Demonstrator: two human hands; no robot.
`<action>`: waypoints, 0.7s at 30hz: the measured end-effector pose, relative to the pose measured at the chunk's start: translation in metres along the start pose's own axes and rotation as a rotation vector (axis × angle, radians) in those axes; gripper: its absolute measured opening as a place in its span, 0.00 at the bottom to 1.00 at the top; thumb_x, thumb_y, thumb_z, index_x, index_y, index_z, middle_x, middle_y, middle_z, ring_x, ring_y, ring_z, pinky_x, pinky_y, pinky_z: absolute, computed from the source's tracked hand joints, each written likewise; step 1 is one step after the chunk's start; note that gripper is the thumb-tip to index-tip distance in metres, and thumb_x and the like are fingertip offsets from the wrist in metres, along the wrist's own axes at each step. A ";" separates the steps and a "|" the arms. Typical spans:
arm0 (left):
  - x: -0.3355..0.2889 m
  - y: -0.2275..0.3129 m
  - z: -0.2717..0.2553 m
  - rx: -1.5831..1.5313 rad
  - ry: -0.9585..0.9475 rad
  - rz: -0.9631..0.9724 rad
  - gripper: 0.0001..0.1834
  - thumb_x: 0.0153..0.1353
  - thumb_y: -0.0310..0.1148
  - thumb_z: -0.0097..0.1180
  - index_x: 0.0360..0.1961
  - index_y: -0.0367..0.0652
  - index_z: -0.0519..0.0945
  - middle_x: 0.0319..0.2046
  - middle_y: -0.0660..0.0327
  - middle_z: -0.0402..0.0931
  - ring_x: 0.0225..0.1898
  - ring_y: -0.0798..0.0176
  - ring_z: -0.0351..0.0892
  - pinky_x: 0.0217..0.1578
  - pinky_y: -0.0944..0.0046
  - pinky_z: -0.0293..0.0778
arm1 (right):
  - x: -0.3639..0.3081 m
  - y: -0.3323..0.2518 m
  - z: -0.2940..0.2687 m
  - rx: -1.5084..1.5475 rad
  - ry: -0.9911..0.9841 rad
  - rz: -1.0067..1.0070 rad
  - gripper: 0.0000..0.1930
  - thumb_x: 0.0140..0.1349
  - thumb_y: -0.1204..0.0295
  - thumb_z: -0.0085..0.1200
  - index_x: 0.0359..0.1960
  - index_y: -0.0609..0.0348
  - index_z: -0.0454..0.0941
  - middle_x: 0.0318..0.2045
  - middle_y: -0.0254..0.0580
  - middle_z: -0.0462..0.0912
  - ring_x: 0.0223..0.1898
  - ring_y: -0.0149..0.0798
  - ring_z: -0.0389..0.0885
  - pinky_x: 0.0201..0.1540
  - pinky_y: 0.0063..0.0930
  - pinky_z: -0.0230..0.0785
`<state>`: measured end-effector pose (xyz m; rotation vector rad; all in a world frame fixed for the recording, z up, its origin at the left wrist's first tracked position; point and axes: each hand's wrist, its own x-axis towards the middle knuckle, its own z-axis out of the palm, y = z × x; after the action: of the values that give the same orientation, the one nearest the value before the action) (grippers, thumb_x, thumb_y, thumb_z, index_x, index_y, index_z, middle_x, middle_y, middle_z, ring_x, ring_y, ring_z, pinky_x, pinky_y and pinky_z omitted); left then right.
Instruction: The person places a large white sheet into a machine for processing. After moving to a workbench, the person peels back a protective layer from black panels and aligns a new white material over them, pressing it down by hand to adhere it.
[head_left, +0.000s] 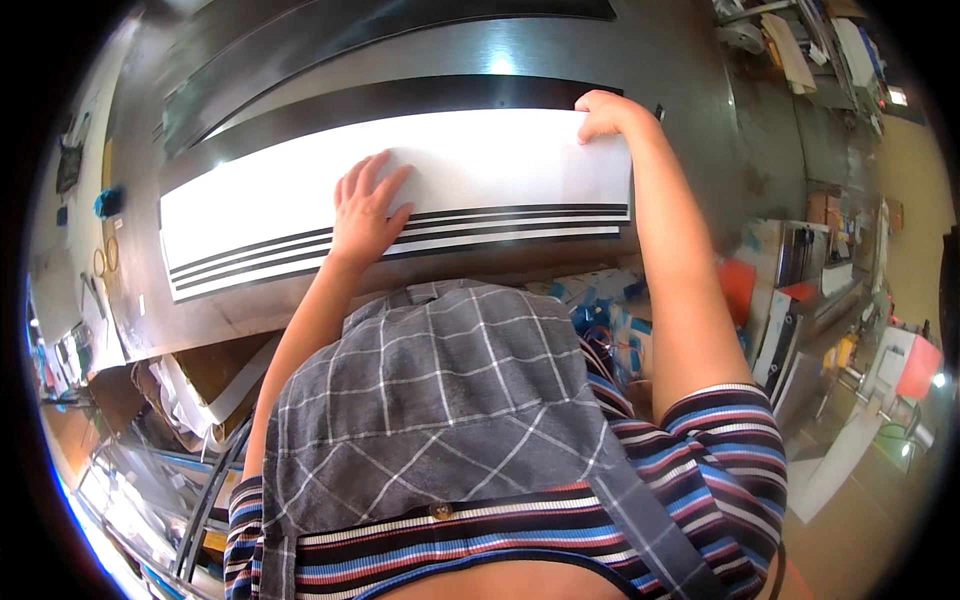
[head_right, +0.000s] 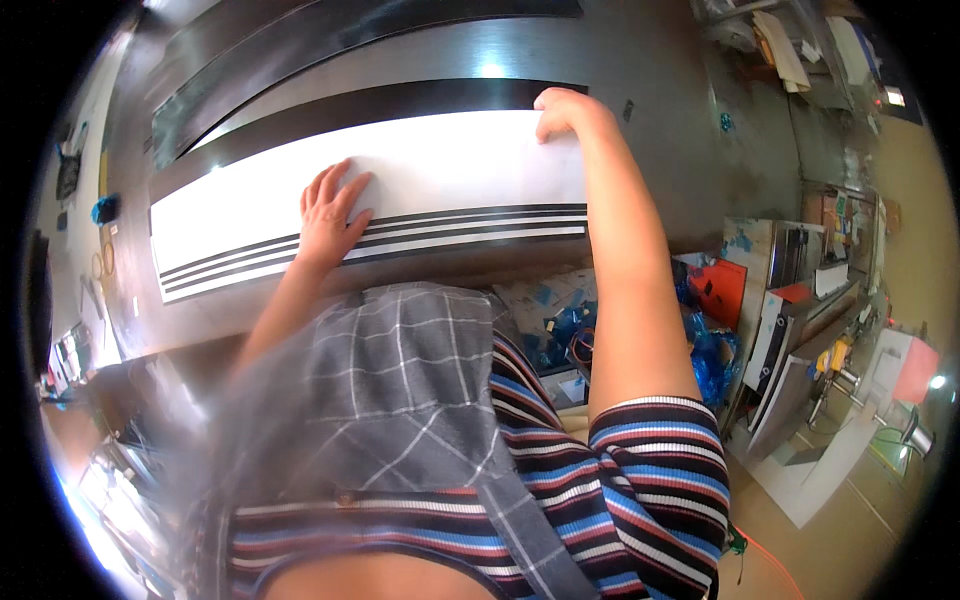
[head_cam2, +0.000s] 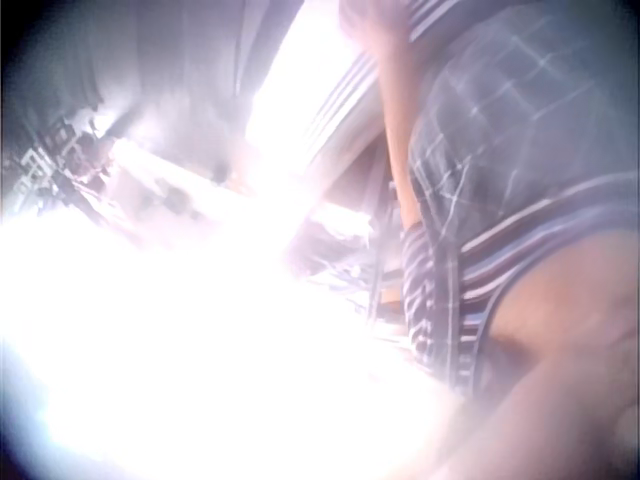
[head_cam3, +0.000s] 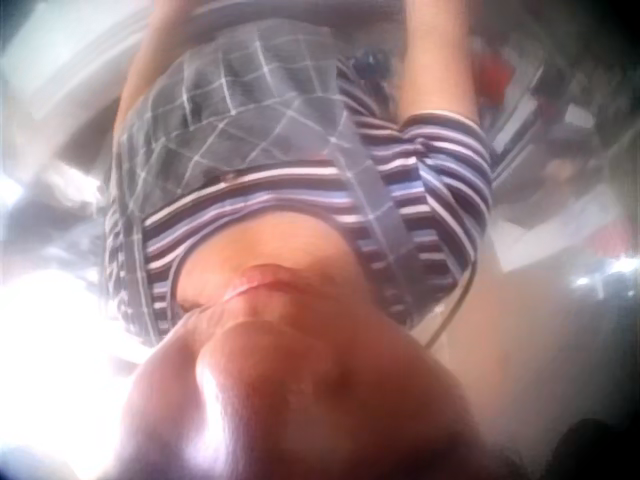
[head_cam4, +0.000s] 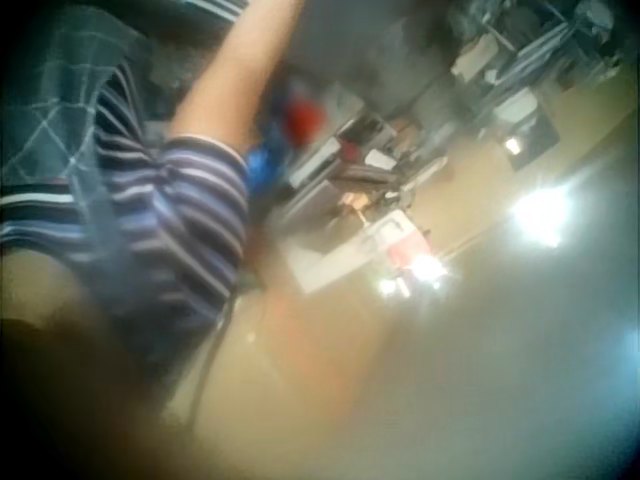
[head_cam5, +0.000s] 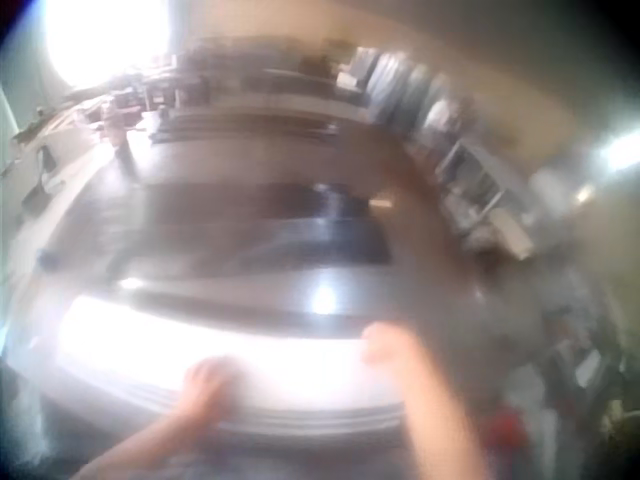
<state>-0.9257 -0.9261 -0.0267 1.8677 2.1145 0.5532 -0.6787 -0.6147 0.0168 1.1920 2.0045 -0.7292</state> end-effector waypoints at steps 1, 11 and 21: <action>0.000 0.003 -0.001 0.008 0.001 -0.016 0.28 0.51 0.33 0.58 0.56 0.53 0.72 0.61 0.54 0.62 0.64 0.47 0.57 0.62 0.47 0.54 | 0.001 0.011 0.001 0.013 0.039 -0.006 0.18 0.40 0.69 0.65 0.37 0.58 0.79 0.36 0.43 0.82 0.41 0.42 0.79 0.42 0.37 0.71; 0.035 0.074 0.026 -0.041 -0.376 0.437 0.28 0.59 0.36 0.52 0.63 0.55 0.66 0.69 0.60 0.52 0.71 0.54 0.44 0.69 0.46 0.44 | 0.012 0.022 0.017 0.122 0.110 -0.118 0.13 0.46 0.66 0.64 0.32 0.58 0.78 0.28 0.40 0.80 0.32 0.37 0.76 0.35 0.33 0.67; 0.019 0.071 0.047 0.126 -0.338 0.457 0.34 0.57 0.53 0.54 0.64 0.55 0.65 0.68 0.59 0.54 0.71 0.52 0.46 0.67 0.42 0.45 | -0.024 -0.064 0.158 0.332 1.025 -0.516 0.28 0.58 0.62 0.52 0.57 0.65 0.65 0.61 0.62 0.62 0.65 0.62 0.57 0.65 0.59 0.46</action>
<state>-0.8450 -0.8950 -0.0359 2.3384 1.5458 0.1707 -0.6849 -0.7722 -0.0533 1.4090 3.2209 -0.7919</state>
